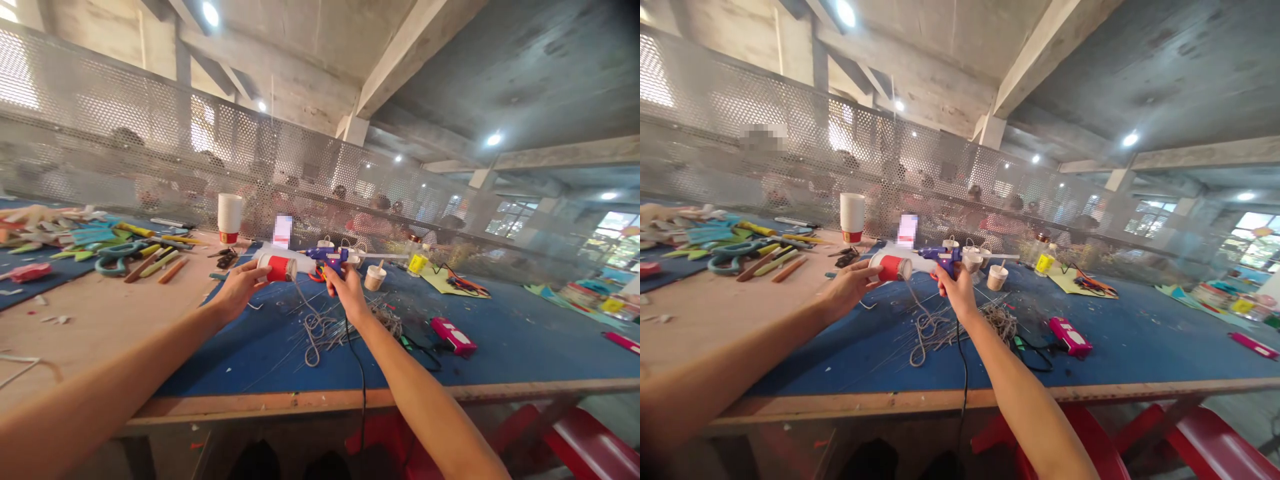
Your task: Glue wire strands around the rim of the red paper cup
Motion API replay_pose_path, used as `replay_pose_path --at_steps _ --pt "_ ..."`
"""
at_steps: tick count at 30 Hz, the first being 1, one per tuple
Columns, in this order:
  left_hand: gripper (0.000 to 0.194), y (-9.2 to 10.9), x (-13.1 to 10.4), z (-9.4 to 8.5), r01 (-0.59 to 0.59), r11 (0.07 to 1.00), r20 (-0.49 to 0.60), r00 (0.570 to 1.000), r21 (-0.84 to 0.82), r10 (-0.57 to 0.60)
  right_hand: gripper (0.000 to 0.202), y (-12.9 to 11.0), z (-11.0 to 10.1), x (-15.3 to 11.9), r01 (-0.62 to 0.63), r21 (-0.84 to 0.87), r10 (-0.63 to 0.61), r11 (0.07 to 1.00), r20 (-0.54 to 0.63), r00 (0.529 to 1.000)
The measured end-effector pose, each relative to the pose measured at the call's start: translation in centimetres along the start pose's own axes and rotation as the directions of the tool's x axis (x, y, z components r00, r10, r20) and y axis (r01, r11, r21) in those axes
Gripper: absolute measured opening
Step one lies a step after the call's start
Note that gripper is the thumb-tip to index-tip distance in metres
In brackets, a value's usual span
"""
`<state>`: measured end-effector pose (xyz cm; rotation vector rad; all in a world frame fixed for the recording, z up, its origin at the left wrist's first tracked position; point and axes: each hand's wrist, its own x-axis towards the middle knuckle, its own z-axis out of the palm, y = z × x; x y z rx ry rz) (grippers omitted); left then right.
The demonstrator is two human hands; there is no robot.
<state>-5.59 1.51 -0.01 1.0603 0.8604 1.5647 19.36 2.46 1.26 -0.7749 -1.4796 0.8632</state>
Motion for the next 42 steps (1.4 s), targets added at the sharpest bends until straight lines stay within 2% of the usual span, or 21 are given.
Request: replay_pose_path --at_steps 3,6,8,12,18,22,27,32,42 --pt "0.029 -0.1 0.1 -0.1 0.007 1.000 -0.007 1.000 0.016 -0.007 0.040 -0.1 0.2 -0.5 -0.003 -0.099 0.008 0.995 0.051 0.999" --pt "0.028 0.0 -0.1 -0.1 0.010 1.000 -0.014 1.000 0.022 -0.010 0.043 -0.8 0.2 -0.7 0.000 -0.157 0.007 0.988 0.046 0.999" --pt "0.029 0.1 -0.3 -0.1 0.012 1.000 -0.008 1.000 0.009 -0.012 0.043 -1.3 0.3 -0.7 0.029 -0.215 -0.018 0.976 0.053 0.998" --pt "0.030 0.3 -0.6 0.1 0.008 1.000 0.015 1.000 -0.012 -0.008 0.043 -1.7 0.5 -0.7 0.094 -0.289 -0.056 0.953 0.137 0.989" --pt "0.030 0.2 -0.6 0.1 0.013 1.000 0.008 1.000 -0.005 -0.013 0.044 -0.9 0.5 -1.4 0.105 -0.354 -0.070 0.929 0.112 0.991" --pt "0.033 0.3 -0.7 0.3 0.018 0.999 0.028 0.999 -0.050 -0.017 0.041 -0.7 0.2 -1.9 0.198 -0.477 -0.143 0.856 0.150 0.978" --pt "0.030 0.4 -0.9 0.4 0.006 0.999 0.050 0.999 -0.046 -0.004 0.040 -0.3 -0.2 -2.0 0.320 -0.616 -0.233 0.720 0.220 0.947" --pt "0.029 0.4 -0.7 0.1 -0.029 1.000 0.026 0.999 -0.005 0.030 0.041 0.1 -0.5 -2.0 0.356 -0.702 -0.243 0.617 0.260 0.934" --pt "0.026 0.7 -1.1 0.5 -0.009 1.000 0.038 0.999 -0.019 0.010 0.039 0.2 -0.5 -2.2 0.364 -0.781 -0.214 0.508 0.295 0.931"
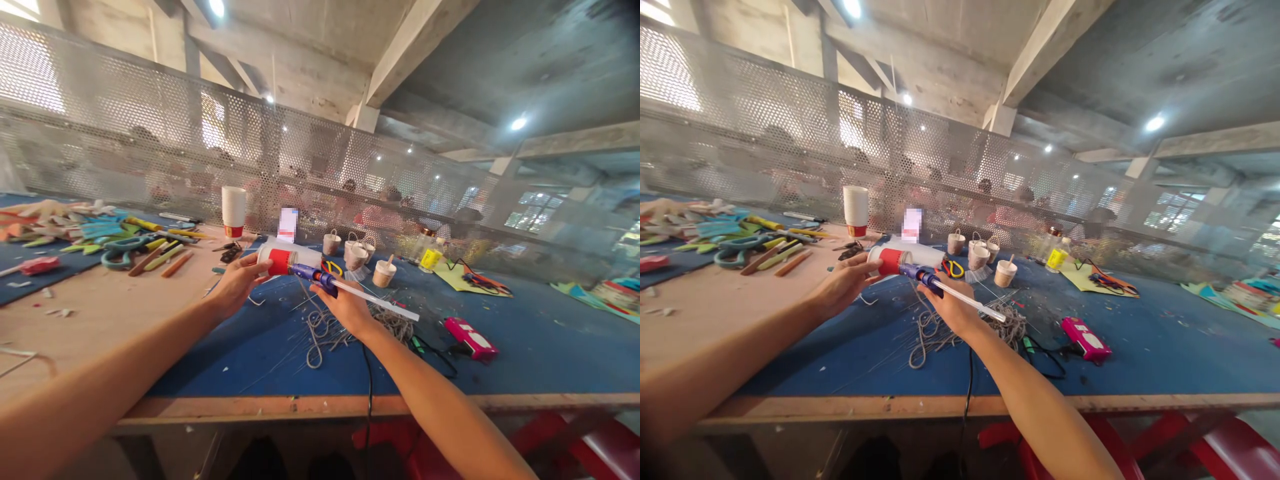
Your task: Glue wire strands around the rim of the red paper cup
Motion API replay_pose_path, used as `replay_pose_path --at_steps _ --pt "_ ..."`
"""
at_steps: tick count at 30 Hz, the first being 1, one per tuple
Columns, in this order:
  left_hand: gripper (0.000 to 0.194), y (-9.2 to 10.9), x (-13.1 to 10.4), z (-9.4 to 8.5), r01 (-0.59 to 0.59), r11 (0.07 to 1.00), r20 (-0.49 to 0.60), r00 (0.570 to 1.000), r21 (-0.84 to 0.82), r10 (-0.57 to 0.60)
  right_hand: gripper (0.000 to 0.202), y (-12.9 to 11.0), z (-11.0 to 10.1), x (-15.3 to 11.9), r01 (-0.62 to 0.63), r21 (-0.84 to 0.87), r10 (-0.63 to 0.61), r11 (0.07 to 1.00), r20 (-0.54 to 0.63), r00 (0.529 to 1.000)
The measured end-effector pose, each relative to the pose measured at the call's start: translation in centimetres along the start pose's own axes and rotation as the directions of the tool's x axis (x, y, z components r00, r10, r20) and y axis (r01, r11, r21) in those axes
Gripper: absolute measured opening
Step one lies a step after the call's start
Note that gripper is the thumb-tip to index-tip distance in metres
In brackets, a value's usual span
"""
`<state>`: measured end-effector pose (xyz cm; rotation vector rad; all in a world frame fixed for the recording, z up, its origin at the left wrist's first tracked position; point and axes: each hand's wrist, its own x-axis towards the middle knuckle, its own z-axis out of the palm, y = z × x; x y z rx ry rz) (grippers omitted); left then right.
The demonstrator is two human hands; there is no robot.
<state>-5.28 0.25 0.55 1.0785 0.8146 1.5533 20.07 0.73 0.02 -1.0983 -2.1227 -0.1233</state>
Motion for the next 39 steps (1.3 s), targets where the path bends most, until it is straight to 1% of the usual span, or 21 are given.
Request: replay_pose_path --at_steps 8,14,19,26,31,39 --pt "0.024 -0.25 0.20 -0.18 -0.026 1.000 0.015 1.000 0.014 0.026 0.036 -0.18 -0.06 -0.04 -0.009 -0.073 0.010 0.997 0.017 1.000" --pt "0.025 -0.35 0.33 -0.37 -0.029 0.999 0.006 1.000 0.021 0.029 0.035 -0.24 -0.09 -0.06 -0.009 -0.120 0.012 0.993 0.022 1.000" --pt "0.029 -0.39 0.34 -0.37 -0.027 1.000 0.022 0.999 0.009 0.027 0.036 -0.13 -0.01 -0.10 -0.011 -0.109 0.013 0.994 0.021 1.000" --pt "0.033 0.04 0.03 0.09 -0.024 0.999 -0.015 1.000 0.022 0.024 0.037 0.09 0.04 -0.17 0.007 -0.101 -0.007 0.995 0.005 1.000" --pt "0.031 -0.26 0.23 -0.18 -0.027 0.999 0.005 1.000 0.028 0.027 0.039 0.20 0.10 -0.15 0.012 -0.100 -0.013 0.995 -0.005 1.000" --pt "0.029 -0.18 0.22 -0.10 -0.024 0.999 0.001 1.000 0.034 0.024 0.037 0.22 0.10 -0.13 -0.003 -0.082 0.003 0.997 -0.003 1.000"
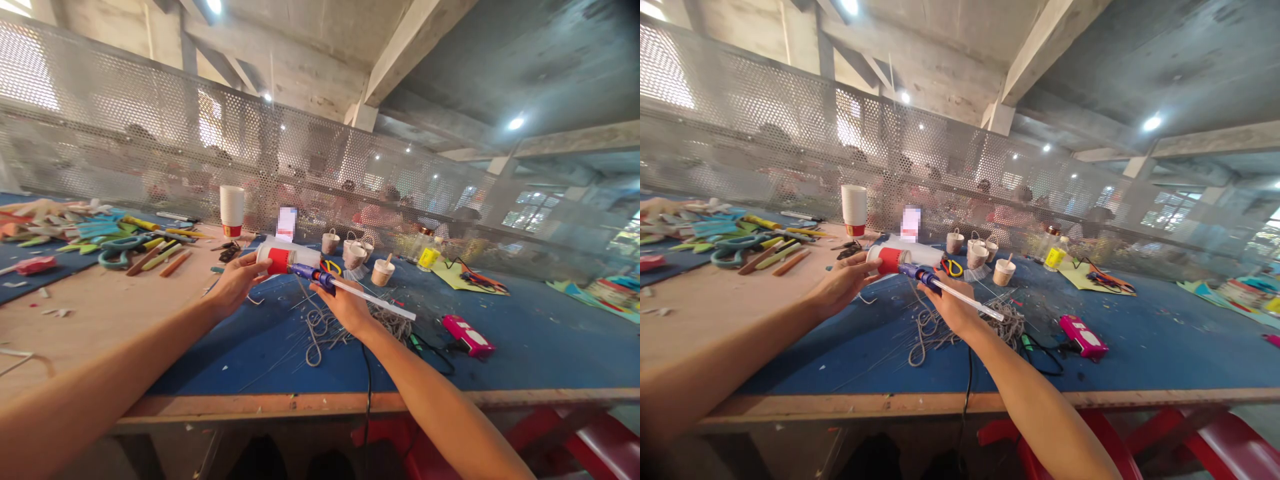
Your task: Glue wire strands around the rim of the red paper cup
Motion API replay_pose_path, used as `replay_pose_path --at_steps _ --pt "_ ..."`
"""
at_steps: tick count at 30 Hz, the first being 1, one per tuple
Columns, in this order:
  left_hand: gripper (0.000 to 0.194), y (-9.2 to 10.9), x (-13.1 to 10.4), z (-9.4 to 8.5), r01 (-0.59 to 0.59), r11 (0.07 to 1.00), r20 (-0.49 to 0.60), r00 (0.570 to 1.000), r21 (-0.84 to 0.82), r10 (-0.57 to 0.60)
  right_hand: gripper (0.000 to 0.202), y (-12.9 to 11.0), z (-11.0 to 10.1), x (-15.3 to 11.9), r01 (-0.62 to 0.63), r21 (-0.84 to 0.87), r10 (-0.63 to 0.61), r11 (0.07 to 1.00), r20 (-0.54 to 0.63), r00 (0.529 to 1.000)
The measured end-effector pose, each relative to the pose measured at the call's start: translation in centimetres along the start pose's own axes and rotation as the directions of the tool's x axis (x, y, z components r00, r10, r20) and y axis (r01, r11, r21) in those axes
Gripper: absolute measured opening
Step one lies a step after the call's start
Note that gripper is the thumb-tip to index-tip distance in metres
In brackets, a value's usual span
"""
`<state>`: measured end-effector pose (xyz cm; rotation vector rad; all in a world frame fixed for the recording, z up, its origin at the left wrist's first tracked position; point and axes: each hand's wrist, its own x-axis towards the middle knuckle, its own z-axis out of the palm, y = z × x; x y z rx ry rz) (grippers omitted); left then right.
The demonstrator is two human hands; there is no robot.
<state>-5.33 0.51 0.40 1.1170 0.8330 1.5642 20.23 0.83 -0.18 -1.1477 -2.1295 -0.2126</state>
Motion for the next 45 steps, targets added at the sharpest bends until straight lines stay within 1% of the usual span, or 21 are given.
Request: replay_pose_path --at_steps 7,11,20,29,38,45 --pt "0.031 -0.29 0.19 -0.40 0.003 1.000 0.016 1.000 -0.002 -0.003 0.035 -0.31 -0.43 0.11 -0.002 -0.002 0.002 1.000 0.011 1.000" --pt "0.032 -0.32 0.21 -0.48 0.004 1.000 0.025 1.000 0.000 -0.004 0.033 -0.40 -0.64 0.11 0.005 -0.001 -0.005 1.000 -0.004 1.000" --pt "0.032 -0.31 0.08 -0.42 0.019 1.000 0.067 0.998 -0.021 -0.017 0.032 -0.20 -0.56 0.07 0.014 -0.013 -0.015 1.000 -0.014 1.000" --pt "0.031 -0.34 0.10 -0.43 0.007 1.000 0.080 0.997 -0.012 -0.006 0.032 -0.28 -0.77 0.23 -0.019 -0.013 0.020 1.000 0.010 1.000" --pt "0.028 -0.26 0.05 -0.42 0.011 0.999 0.066 0.998 0.044 -0.014 0.034 -0.09 -0.70 0.28 -0.019 -0.027 0.020 0.999 0.004 1.000" --pt "0.027 -0.25 -0.01 -0.41 0.003 0.998 0.064 0.998 0.063 -0.007 0.033 0.01 -0.68 0.22 -0.012 -0.028 0.012 1.000 -0.026 1.000"
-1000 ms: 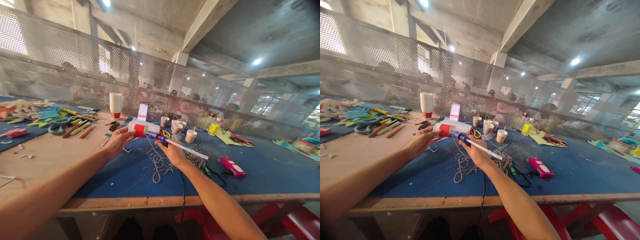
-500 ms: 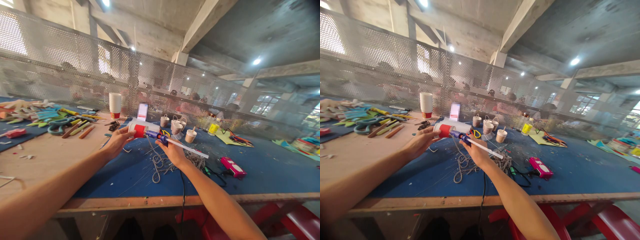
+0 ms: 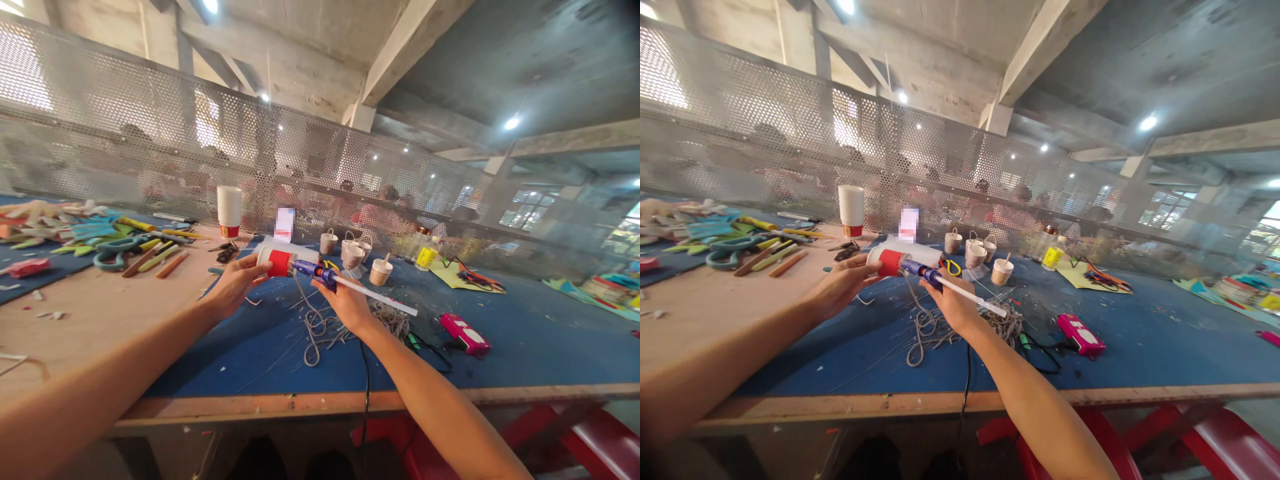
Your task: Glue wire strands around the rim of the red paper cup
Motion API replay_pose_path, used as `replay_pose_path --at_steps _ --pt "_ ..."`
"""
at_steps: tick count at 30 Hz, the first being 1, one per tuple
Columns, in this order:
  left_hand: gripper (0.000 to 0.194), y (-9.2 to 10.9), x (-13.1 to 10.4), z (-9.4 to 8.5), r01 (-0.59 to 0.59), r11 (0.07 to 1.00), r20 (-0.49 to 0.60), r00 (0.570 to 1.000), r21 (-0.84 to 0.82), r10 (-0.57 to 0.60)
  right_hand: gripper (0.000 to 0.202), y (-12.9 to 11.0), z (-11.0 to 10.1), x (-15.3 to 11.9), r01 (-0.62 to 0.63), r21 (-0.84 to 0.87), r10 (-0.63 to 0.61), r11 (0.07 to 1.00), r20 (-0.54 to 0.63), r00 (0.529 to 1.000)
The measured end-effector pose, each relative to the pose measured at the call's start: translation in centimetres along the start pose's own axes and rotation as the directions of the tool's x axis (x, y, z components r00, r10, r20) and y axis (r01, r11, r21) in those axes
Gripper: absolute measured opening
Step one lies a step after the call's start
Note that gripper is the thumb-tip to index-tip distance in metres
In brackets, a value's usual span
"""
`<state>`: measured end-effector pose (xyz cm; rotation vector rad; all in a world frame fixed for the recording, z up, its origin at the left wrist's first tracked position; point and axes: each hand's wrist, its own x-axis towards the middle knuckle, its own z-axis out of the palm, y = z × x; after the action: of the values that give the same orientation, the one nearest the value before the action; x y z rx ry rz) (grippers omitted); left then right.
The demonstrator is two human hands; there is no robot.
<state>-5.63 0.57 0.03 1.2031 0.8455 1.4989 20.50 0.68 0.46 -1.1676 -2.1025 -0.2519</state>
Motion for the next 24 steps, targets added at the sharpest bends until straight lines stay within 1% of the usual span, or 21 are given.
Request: replay_pose_path --at_steps 6,10,16,18,20,21,23,24 --pt "0.027 0.10 -0.04 0.10 -0.003 1.000 0.008 1.000 0.009 0.002 0.031 -0.11 -0.19 0.07 -0.006 0.033 0.006 0.999 -0.013 1.000" --pt "0.027 0.11 0.00 0.09 0.000 1.000 0.013 1.000 0.014 0.000 0.030 -0.14 -0.35 0.10 -0.023 0.051 0.023 0.998 -0.002 1.000" --pt "0.029 0.01 -0.01 -0.03 -0.008 1.000 0.021 1.000 0.022 0.008 0.033 0.14 -0.31 0.13 -0.043 0.115 0.041 0.993 0.014 0.999" --pt "0.029 0.02 -0.03 -0.01 -0.006 0.999 0.016 1.000 0.032 0.006 0.034 0.20 -0.20 0.18 -0.049 0.141 0.049 0.989 0.002 0.999" --pt "0.030 0.09 -0.04 0.06 -0.008 0.999 0.012 1.000 0.041 0.007 0.035 0.19 -0.12 0.29 -0.070 0.203 0.075 0.977 -0.015 0.997" --pt "0.029 0.15 -0.04 0.10 -0.009 0.999 0.011 1.000 0.044 0.009 0.036 0.17 -0.11 0.36 -0.099 0.259 0.104 0.961 -0.002 0.995" --pt "0.027 0.28 -0.05 0.22 -0.010 0.999 0.008 1.000 0.043 0.010 0.039 0.10 -0.10 0.57 -0.197 0.421 0.187 0.886 0.066 0.980" --pt "0.027 0.34 -0.05 0.29 -0.009 0.999 0.005 1.000 0.041 0.009 0.040 0.09 -0.10 0.70 -0.249 0.513 0.225 0.822 0.110 0.968"
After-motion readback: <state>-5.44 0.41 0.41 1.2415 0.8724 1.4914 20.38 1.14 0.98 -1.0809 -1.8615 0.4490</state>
